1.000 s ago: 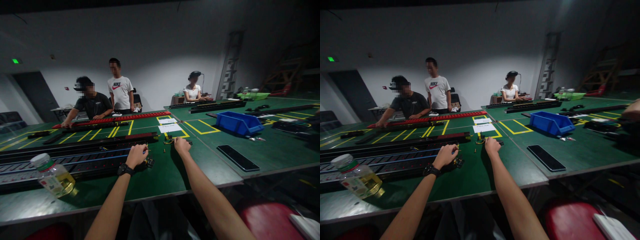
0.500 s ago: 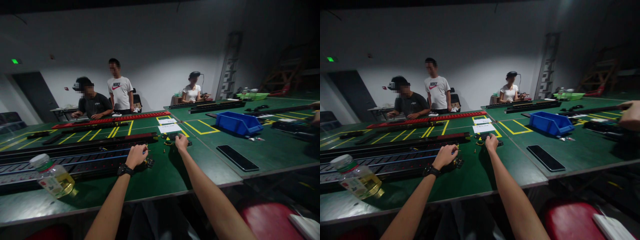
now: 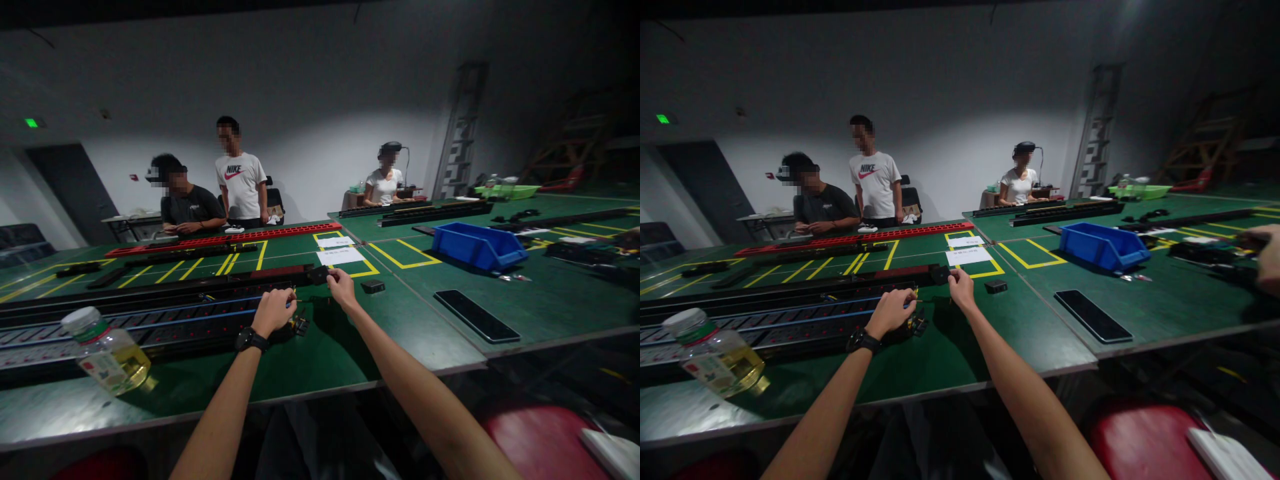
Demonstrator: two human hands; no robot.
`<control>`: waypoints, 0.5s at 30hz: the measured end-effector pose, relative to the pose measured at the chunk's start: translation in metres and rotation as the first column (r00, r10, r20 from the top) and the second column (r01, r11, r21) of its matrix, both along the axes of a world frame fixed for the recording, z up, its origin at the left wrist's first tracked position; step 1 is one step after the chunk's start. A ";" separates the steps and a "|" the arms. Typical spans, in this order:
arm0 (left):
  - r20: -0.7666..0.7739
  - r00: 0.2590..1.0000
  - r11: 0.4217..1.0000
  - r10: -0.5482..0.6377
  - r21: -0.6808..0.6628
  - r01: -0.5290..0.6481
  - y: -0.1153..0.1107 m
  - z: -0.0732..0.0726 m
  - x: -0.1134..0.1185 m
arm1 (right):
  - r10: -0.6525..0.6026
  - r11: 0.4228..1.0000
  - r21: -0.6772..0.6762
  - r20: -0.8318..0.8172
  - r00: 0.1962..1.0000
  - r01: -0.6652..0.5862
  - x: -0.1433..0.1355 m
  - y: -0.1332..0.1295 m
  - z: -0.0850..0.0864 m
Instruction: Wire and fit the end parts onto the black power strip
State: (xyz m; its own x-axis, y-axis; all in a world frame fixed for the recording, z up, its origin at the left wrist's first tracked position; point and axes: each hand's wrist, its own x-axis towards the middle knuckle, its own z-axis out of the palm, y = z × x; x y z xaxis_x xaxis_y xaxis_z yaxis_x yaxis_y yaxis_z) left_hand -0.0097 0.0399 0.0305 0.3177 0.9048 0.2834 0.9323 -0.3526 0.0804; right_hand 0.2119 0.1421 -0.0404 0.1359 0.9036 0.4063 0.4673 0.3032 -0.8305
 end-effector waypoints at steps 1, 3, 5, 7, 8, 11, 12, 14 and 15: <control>0.001 1.000 1.000 -0.001 0.000 0.001 0.000 0.000 0.000 | 0.012 1.000 0.012 -0.008 1.000 -0.012 -0.004 -0.003 0.001; 0.000 1.000 1.000 0.003 -0.003 -0.003 0.000 0.001 0.000 | 0.030 0.998 0.049 -0.009 1.000 -0.030 -0.012 -0.009 0.002; -0.004 1.000 1.000 0.009 -0.006 -0.009 0.000 0.001 0.000 | 0.059 0.995 0.084 0.027 0.998 -0.061 -0.018 -0.013 0.002; -0.010 1.000 1.000 0.009 -0.002 -0.009 0.001 0.000 0.000 | 0.086 0.991 0.100 0.060 0.994 -0.092 -0.022 -0.016 0.002; -0.012 1.000 1.000 0.008 0.002 -0.008 0.001 0.000 0.000 | 0.102 0.989 0.101 0.077 0.992 -0.110 -0.023 -0.017 0.001; -0.022 1.000 1.000 0.012 0.005 -0.012 0.003 -0.002 0.000 | 0.130 0.984 0.101 0.134 0.982 -0.144 -0.026 -0.019 -0.002; -0.027 1.000 1.000 0.015 0.004 -0.014 0.003 -0.002 0.000 | 0.134 0.983 0.101 0.150 0.979 -0.150 -0.027 -0.019 -0.003; -0.034 0.999 1.000 0.019 0.000 -0.019 0.003 -0.002 0.000 | 0.145 0.982 0.098 0.174 0.974 -0.164 -0.029 -0.021 -0.004; -0.035 0.999 1.000 0.020 -0.001 -0.020 0.003 -0.001 0.000 | 0.153 0.980 0.096 0.180 0.972 -0.172 -0.029 -0.022 -0.004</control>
